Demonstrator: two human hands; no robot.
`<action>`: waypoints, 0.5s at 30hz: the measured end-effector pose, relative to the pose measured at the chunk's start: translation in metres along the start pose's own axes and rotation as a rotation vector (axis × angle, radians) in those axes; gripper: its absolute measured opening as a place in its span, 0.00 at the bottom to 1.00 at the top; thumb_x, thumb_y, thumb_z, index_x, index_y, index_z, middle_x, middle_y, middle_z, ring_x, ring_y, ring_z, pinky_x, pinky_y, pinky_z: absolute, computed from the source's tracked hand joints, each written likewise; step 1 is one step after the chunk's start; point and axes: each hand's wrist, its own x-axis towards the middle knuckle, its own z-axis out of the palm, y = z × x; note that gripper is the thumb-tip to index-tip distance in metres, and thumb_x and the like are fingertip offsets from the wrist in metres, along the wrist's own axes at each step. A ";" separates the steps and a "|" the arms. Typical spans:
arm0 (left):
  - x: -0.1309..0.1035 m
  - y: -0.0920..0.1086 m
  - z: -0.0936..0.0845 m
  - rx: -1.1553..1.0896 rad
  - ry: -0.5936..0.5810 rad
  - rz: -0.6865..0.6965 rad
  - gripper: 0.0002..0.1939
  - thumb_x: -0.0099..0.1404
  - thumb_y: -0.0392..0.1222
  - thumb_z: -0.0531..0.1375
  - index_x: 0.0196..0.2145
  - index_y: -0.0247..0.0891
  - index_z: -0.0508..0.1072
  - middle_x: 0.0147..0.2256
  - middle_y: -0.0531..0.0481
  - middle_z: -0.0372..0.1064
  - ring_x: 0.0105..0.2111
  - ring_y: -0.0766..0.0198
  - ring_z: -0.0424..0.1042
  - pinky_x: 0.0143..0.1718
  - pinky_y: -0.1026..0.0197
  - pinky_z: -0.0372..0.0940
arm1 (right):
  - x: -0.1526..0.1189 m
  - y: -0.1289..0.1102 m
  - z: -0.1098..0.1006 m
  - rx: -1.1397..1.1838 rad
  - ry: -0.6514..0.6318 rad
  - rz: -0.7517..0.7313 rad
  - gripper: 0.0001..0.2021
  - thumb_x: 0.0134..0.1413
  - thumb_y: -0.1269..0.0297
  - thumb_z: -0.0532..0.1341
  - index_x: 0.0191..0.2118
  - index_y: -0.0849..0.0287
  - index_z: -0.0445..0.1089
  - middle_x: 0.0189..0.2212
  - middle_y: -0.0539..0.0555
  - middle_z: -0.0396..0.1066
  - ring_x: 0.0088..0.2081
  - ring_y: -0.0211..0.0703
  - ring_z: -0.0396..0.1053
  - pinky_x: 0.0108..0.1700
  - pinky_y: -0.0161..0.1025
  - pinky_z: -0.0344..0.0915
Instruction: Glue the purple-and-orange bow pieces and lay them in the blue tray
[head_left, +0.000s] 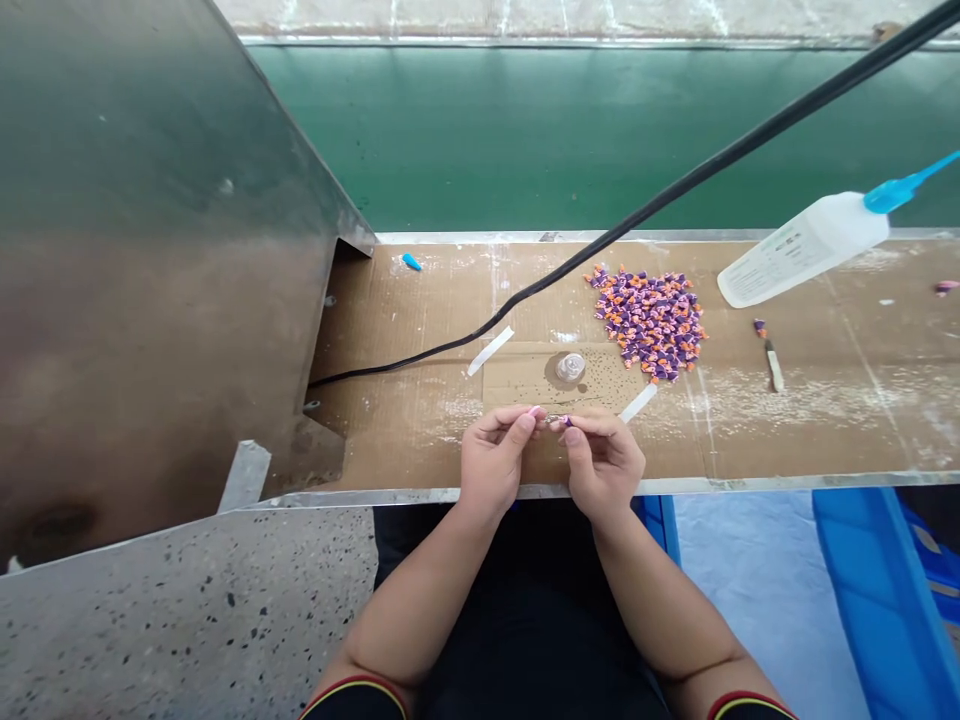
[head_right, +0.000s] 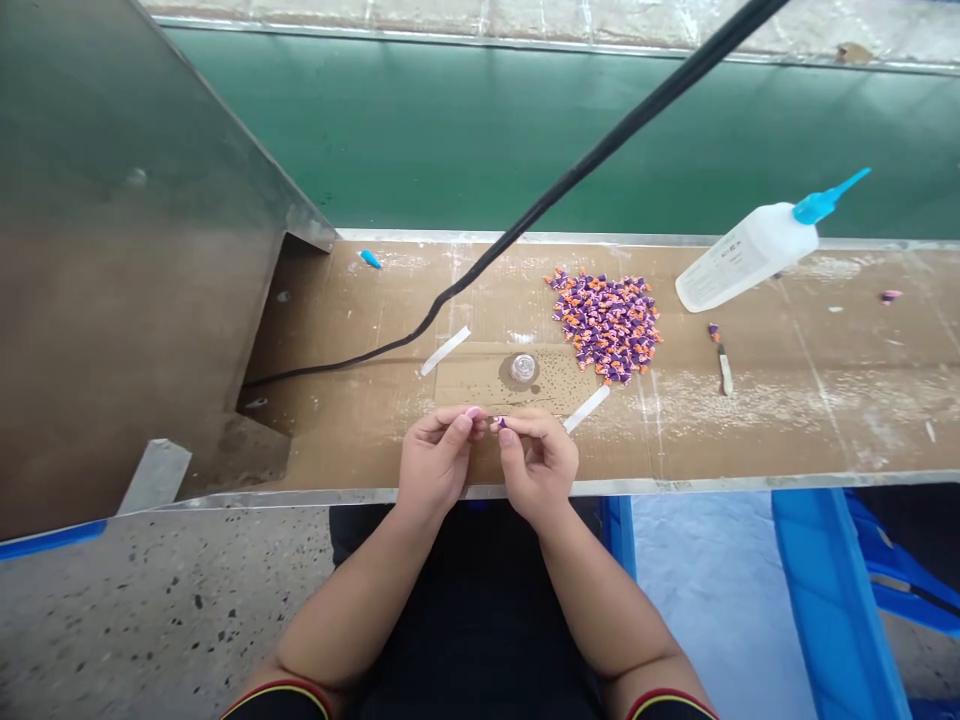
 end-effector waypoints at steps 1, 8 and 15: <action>0.001 0.000 0.002 -0.032 0.029 -0.025 0.17 0.53 0.57 0.80 0.32 0.42 0.86 0.32 0.45 0.82 0.30 0.68 0.80 0.34 0.70 0.75 | 0.000 0.000 0.000 -0.012 0.006 -0.004 0.04 0.69 0.68 0.63 0.42 0.52 0.76 0.33 0.52 0.80 0.34 0.43 0.81 0.35 0.40 0.81; 0.003 -0.001 0.007 -0.105 0.019 -0.030 0.15 0.50 0.53 0.82 0.31 0.45 0.86 0.32 0.48 0.82 0.29 0.71 0.78 0.35 0.72 0.74 | -0.006 -0.002 0.000 -0.125 0.013 -0.050 0.09 0.66 0.72 0.67 0.47 0.50 0.78 0.36 0.52 0.84 0.35 0.43 0.83 0.37 0.40 0.82; 0.001 -0.001 0.007 -0.062 -0.025 0.014 0.12 0.55 0.53 0.80 0.32 0.45 0.87 0.32 0.47 0.82 0.31 0.68 0.80 0.36 0.70 0.75 | -0.003 -0.004 0.002 -0.212 0.021 -0.094 0.07 0.67 0.71 0.66 0.46 0.50 0.79 0.36 0.52 0.84 0.36 0.43 0.83 0.38 0.40 0.82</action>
